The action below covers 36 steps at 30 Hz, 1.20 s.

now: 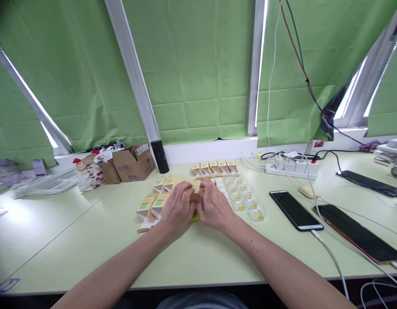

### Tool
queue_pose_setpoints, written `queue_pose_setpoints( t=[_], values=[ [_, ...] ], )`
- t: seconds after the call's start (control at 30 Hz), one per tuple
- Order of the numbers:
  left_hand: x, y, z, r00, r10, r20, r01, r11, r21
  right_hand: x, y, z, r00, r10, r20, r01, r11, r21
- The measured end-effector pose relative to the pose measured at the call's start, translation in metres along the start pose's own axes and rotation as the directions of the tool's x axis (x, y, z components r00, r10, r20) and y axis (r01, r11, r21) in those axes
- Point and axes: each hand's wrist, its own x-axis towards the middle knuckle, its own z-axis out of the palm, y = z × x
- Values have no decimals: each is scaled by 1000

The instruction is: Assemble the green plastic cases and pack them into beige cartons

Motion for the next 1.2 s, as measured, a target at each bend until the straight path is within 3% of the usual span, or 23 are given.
queue_pose_setpoints(
  t=[0.43,0.73,0.9,1.03,1.2],
  values=[
    [0,6,-3,992,-102,75,107,992,-63,-2,7,5,999,33,-13,-33,999,18],
    [-6,4,0,963,-252,91,265,949,-169,2,11,-5,993,112,-45,-96,959,266],
    [-7,4,1,959,-276,64,282,920,-272,5,18,-8,980,173,-98,-137,944,300],
    [-4,5,-1,950,-302,81,312,894,-323,10,26,-14,967,112,-229,-64,976,206],
    [-5,6,-1,941,-326,94,338,879,-336,15,39,-24,941,-64,-332,71,997,8]
  ],
)
